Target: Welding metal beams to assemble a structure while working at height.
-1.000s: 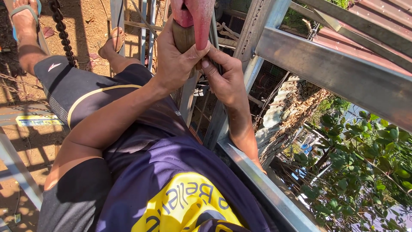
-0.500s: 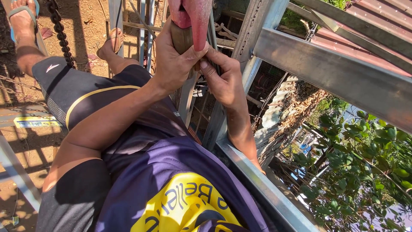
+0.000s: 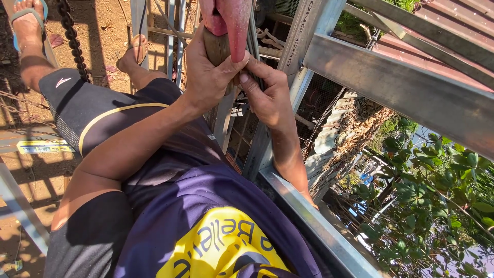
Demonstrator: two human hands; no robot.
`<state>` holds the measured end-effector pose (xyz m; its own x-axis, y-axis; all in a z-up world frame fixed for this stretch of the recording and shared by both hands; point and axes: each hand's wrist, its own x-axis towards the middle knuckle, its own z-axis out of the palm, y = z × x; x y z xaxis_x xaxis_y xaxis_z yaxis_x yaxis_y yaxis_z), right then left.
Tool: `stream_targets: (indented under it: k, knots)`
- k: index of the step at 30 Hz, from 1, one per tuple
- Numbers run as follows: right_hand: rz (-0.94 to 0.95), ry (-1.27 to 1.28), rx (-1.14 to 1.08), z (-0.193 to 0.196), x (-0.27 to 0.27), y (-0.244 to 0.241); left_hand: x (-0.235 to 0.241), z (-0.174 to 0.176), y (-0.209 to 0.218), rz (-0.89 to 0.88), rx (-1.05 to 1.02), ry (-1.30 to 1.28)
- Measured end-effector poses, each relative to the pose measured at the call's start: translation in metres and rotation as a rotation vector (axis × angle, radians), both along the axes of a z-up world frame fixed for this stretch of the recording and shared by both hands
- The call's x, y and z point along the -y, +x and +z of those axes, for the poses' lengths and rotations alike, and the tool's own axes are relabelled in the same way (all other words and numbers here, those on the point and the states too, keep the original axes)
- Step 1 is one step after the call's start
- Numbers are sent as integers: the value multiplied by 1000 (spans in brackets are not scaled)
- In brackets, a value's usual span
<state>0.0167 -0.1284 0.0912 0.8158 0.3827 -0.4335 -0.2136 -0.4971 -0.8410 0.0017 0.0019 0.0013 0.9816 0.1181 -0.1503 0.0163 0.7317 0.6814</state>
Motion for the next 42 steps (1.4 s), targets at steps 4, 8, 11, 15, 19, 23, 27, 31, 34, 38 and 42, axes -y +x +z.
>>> stream_targets:
  k: [4,8,11,15,19,23,27,31,34,38,42]
  knots:
    - [-22,34,-6,-2,1,-1,0,1,3,-15,5,-31]
    - [-8,25,-3,6,-7,2,0,-1,2,-32,3,-24]
    - [-16,50,-31,11,-13,4,2,-1,-2,14,-34,80]
    - [25,14,-27,9,-7,2,2,6,-12,35,-8,-118]
    - [62,39,-70,5,-1,-13,1,8,-41,44,-30,-179]
    - [-41,189,-25,-29,-1,-47,5,-33,-88,37,10,-35]
    - [51,197,-85,-31,-2,-66,2,-33,-114,16,-40,6]
    - [82,199,-128,-34,-6,-70,13,-37,-124,59,-80,17]
    - [100,177,-171,-29,-12,-65,11,-33,-121,66,-91,-26]
    - [114,174,-180,-34,-3,-62,19,-38,-118,77,-84,-76]
    - [117,214,-190,-33,12,-60,16,-26,-113,56,-110,-124]
